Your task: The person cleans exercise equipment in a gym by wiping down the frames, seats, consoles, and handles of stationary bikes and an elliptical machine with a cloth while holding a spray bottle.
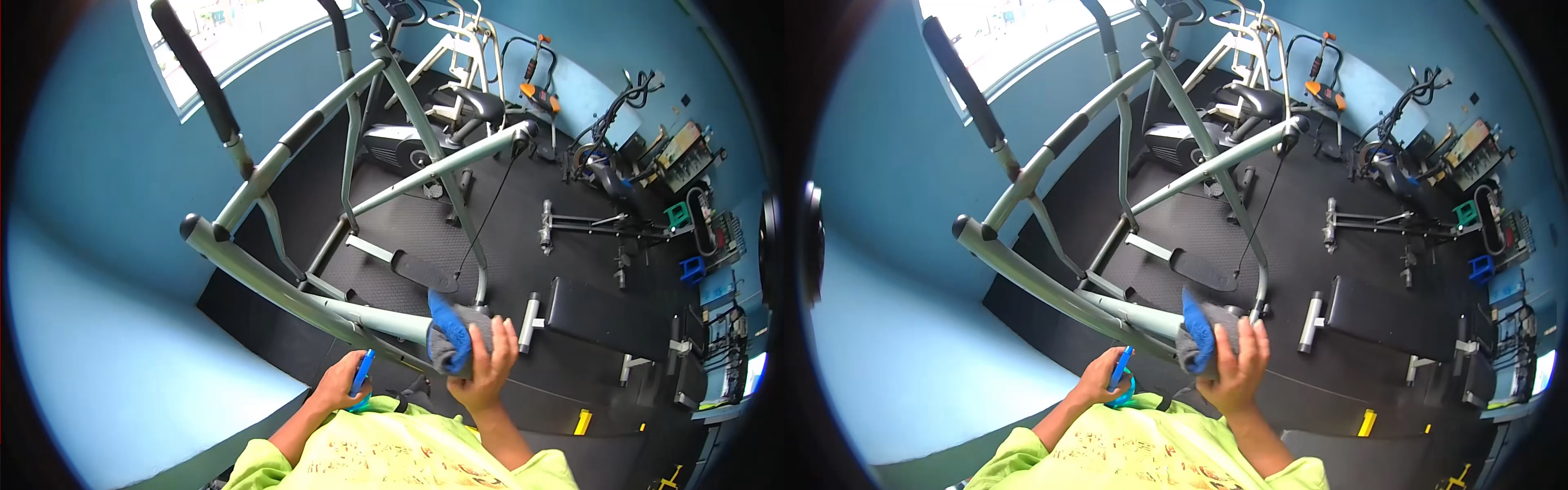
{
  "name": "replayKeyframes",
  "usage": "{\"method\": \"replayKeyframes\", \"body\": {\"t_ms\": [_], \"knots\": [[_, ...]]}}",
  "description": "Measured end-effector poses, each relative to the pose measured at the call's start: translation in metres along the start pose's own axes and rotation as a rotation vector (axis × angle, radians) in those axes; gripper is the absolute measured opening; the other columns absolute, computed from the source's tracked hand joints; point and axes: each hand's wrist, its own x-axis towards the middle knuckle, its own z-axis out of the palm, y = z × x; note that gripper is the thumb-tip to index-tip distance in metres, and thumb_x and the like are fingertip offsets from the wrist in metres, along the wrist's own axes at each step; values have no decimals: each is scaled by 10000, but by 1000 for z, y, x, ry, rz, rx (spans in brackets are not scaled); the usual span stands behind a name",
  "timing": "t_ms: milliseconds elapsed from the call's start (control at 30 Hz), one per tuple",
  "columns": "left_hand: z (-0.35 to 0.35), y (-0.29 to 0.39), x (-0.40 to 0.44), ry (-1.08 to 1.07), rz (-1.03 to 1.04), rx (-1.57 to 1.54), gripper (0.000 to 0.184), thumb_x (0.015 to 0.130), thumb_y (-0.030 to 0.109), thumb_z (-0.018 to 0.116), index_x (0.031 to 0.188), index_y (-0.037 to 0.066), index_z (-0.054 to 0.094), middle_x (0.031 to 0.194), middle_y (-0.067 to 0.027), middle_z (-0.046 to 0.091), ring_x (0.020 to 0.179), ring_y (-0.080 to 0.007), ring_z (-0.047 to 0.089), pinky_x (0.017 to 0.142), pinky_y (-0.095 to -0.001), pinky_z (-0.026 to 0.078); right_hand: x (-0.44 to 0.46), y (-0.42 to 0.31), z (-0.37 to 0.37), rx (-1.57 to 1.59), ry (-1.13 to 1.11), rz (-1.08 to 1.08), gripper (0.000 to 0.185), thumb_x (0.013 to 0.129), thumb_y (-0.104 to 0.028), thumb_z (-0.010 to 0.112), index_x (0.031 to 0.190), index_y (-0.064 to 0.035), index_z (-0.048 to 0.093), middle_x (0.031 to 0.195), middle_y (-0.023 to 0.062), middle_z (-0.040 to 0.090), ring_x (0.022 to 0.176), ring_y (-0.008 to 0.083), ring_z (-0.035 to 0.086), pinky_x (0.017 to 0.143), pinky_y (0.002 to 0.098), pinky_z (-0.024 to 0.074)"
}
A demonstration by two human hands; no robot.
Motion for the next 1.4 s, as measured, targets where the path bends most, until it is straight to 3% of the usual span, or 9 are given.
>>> {"method": "replayKeyframes", "body": {"t_ms": [133,233,400,533,767,933,1167,1267,1400], "knots": [[-19,-15,-17,-2,55,-31,537,746,141,675,1241,29,499,1109,-177,587,938,-368,625,791,-405,519,19,-2,-14,51,-34,140,526,801,-332,645,1227,-27,595,1448,254,415,1333,469,375,1112,563,282],[-27,-20,-21,-13,31,-51,536,749,150,672,1243,28,500,1110,-178,590,950,-370,624,798,-410,517,69,-30,-17,-382,-249,319,563,801,-375,660,1186,33,612,1444,264,421,1388,454,300,1157,561,198],[-35,-28,-29,29,32,-100,541,748,156,668,1248,35,501,1120,-178,594,974,-371,620,814,-419,513,30,-60,38,-670,-729,-216,667,866,-316,517,1391,84,424,1477,240,402,1408,374,323,1180,534,171],[-41,-31,-39,39,-76,-184,547,742,155,672,1249,39,502,1087,-173,609,947,-357,636,811,-416,518,-9,-52,87,-568,-542,-500,588,835,-185,479,1351,95,463,1413,253,461,1350,372,398,1169,501,226],[-54,-51,-74,238,-145,-166,541,722,162,686,1224,42,525,988,-169,633,846,-351,662,752,-415,535,51,-43,-21,-564,-616,-165,589,750,-181,544,1270,96,538,1324,254,538,1276,391,473,1157,540,228],[-58,-62,-79,304,-113,-116,543,718,153,677,1223,33,518,1076,-185,611,937,-387,636,799,-431,529,17,-57,94,-547,-763,-228,634,803,-214,510,1342,114,450,1287,290,524,1248,412,467,1134,544,237],[-48,-52,-97,389,-196,-186,541,737,147,666,1237,30,498,1110,-191,597,969,-401,620,804,-438,523,9,-106,247,-508,-1174,-207,774,843,-333,588,1534,-160,284,1225,221,559,1139,356,555,951,484,435],[-37,-52,-112,431,-197,-190,528,741,147,662,1228,37,492,1084,-192,594,942,-405,622,788,-443,521,18,-92,234,-360,-1245,-244,577,854,-270,538,1416,-158,467,1141,210,577,1104,373,560,935,495,430],[-29,-51,-117,458,-254,-218,513,734,139,658,1213,47,500,1071,-168,601,911,-381,635,768,-429,529,23,-47,130,-255,-901,-352,484,748,-151,593,1224,-69,619,1084,225,589,1068,396,559,971,491,398]]}}
